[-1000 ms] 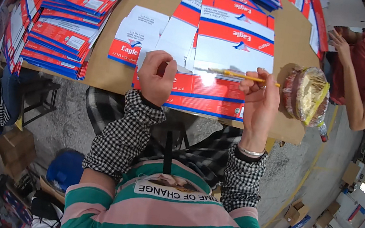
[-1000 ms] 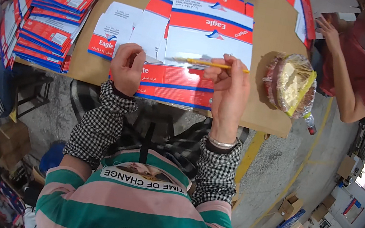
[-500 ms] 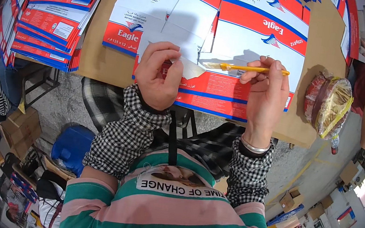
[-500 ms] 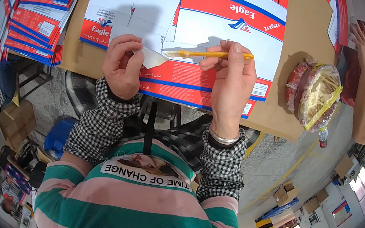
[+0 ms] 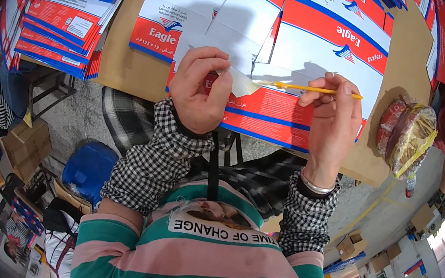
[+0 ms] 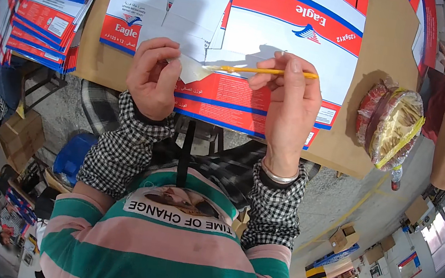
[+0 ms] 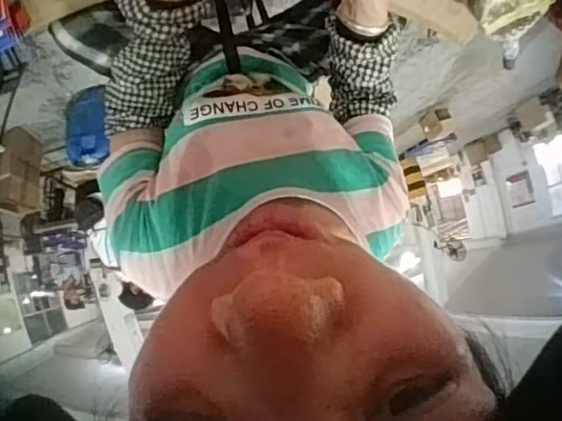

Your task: The person sits at a table and assembles flat paperboard sheets into small boxes. They use a yellow brush to apply glue from a bowl onto the flaps of the paperboard, then fold and press the flaps to seal the boxes. The person handles the boxes one at a time, stacking the finished units on the table.

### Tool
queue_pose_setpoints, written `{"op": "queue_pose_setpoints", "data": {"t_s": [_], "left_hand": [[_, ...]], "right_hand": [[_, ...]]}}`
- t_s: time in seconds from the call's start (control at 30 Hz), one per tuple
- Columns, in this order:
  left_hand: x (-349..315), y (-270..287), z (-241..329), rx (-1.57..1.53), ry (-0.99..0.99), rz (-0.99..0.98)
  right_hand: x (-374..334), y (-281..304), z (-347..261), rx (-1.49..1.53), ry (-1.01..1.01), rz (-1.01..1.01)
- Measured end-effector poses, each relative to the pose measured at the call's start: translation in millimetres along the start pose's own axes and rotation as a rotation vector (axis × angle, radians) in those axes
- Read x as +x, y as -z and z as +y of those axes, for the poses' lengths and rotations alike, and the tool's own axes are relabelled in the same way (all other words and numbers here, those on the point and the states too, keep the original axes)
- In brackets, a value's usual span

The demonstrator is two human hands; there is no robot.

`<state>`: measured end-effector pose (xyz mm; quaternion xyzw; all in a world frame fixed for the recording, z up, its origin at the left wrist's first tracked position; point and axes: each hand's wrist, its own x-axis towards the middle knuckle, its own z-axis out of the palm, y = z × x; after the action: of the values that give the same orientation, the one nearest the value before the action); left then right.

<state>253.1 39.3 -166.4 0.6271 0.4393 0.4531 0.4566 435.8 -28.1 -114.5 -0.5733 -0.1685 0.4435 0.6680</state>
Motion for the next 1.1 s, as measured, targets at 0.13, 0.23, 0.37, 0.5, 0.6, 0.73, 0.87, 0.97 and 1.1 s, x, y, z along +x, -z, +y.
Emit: {"op": "queue_pose_setpoints", "data": {"t_s": [0.13,0.23,0.37,0.5,0.6,0.73,0.87,0.97,1.1], "left_hand": [[-1.5,-1.0,-0.5,-0.021,-0.006,0.014],[1.0,0.4,-0.5,-0.005,-0.016,0.012],[-1.8,-0.6,1.2,-0.042,0.041,0.018],[-0.6,-0.8,-2.3,-0.008,-0.034,0.020],[0.2,-0.3,0.0,-0.006,-0.015,0.007],[-0.8,-0.1,-0.3,-0.018,-0.006,0.019],[-0.3,-0.2,-0.9,-0.016,-0.013,0.008],[-1.6,-0.2,-1.9,-0.011,0.001,0.007],[-2.0,-0.5,-3.0,-0.019,-0.021,-0.004]], "right_hand": [[-2.4,7.7,0.5,-0.019,0.039,-0.052],[-2.3,2.3,-5.7,-0.021,0.058,-0.037],[-3.9,3.0,-2.4,-0.036,0.038,-0.095],[-3.3,7.2,-4.3,-0.041,0.071,-0.096],[-4.7,3.8,-2.5,-0.041,0.039,-0.102],[-5.9,10.7,-6.0,-0.043,0.046,-0.131],[-8.8,4.5,-6.6,-0.039,0.075,-0.154],[-12.2,8.1,-7.4,-0.047,0.072,-0.202],[-11.8,4.6,-10.8,-0.069,0.118,-0.187]]}}
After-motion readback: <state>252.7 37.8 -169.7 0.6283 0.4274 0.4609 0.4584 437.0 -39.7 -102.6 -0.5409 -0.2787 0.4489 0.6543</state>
